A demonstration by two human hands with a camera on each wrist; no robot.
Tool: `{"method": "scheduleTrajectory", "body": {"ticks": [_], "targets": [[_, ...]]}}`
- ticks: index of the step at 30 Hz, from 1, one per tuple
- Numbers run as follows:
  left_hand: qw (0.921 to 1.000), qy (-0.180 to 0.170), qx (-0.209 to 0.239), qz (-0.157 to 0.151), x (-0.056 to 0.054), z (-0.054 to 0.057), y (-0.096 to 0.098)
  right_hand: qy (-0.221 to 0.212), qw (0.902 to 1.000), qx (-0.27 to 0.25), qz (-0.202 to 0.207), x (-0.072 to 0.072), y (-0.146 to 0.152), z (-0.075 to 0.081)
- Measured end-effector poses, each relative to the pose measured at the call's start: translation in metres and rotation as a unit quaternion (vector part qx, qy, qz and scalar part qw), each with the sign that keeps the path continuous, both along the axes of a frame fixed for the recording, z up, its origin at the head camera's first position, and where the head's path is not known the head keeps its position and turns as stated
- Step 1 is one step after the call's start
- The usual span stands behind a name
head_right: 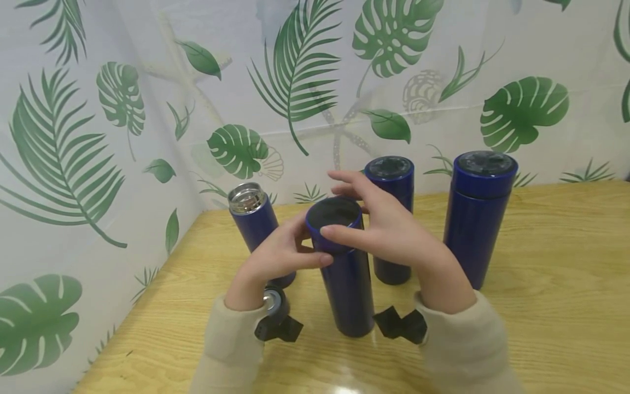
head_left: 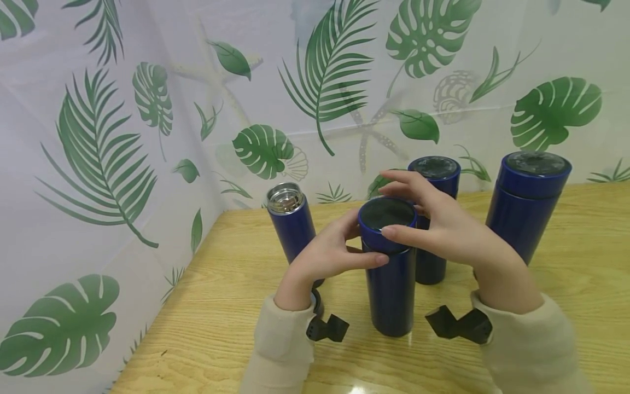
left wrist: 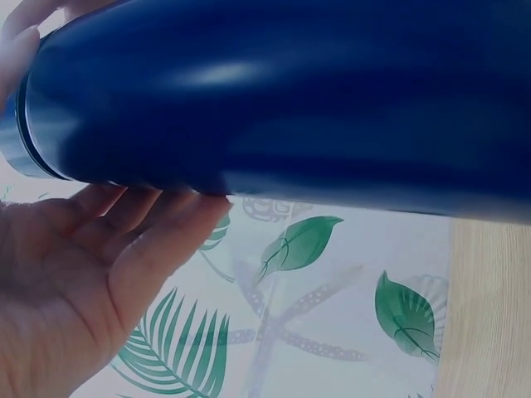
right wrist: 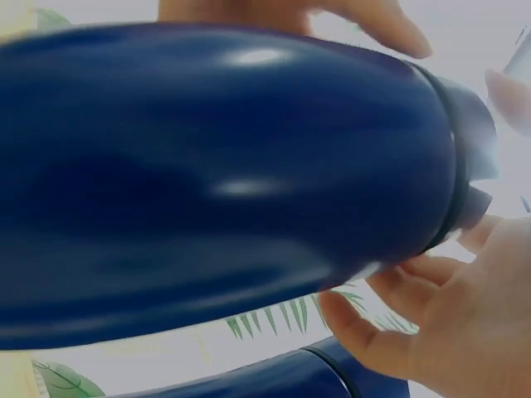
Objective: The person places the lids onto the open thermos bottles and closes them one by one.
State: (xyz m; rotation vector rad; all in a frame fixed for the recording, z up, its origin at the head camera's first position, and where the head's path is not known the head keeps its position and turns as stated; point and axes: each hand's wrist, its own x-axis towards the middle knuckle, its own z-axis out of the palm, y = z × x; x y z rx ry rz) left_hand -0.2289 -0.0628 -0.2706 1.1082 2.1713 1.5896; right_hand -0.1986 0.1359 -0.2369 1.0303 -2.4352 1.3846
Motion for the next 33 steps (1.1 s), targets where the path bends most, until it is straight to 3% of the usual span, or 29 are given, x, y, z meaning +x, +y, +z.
{"method": "scheduleTrajectory", "body": {"ticks": [5, 8, 11, 16, 20, 23, 27, 33], "targets": [[1.0000, 0.000, -0.002, 0.006, -0.0006, -0.0006, 0.0010, -0.010, 0.9972, -0.036, 0.065, -0.0020, 0.0045, -0.0021], [1.0000, 0.001, -0.002, 0.007, -0.0004, -0.0006, 0.0008, -0.007, 0.9968, -0.038, 0.070, -0.0026, 0.0049, -0.0026], [1.0000, 0.004, -0.002, 0.007, 0.0000, -0.0005, 0.0006, -0.012, 0.9978, -0.035, 0.055, -0.0023, 0.0041, -0.0020], [1.0000, 0.004, -0.002, 0.007, 0.0001, -0.0004, 0.0008, -0.012, 0.9999, -0.007, -0.004, -0.0017, 0.0012, -0.0004], [0.9999, 0.006, -0.003, 0.010, 0.0004, 0.0002, 0.0008, 0.007, 0.9987, 0.020, -0.046, -0.0011, -0.0025, 0.0000], [0.9999, 0.009, -0.004, 0.009, 0.0007, 0.0010, 0.0008, 0.019, 0.9978, 0.028, -0.056, -0.0011, -0.0047, -0.0002], [0.9999, 0.009, -0.003, 0.006, 0.0007, 0.0011, 0.0006, 0.006, 0.9992, 0.022, -0.033, -0.0010, -0.0023, 0.0003], [1.0000, 0.004, -0.003, 0.004, 0.0019, 0.0022, 0.0008, -0.011, 0.9985, -0.017, 0.052, -0.0022, 0.0035, -0.0015]]}}
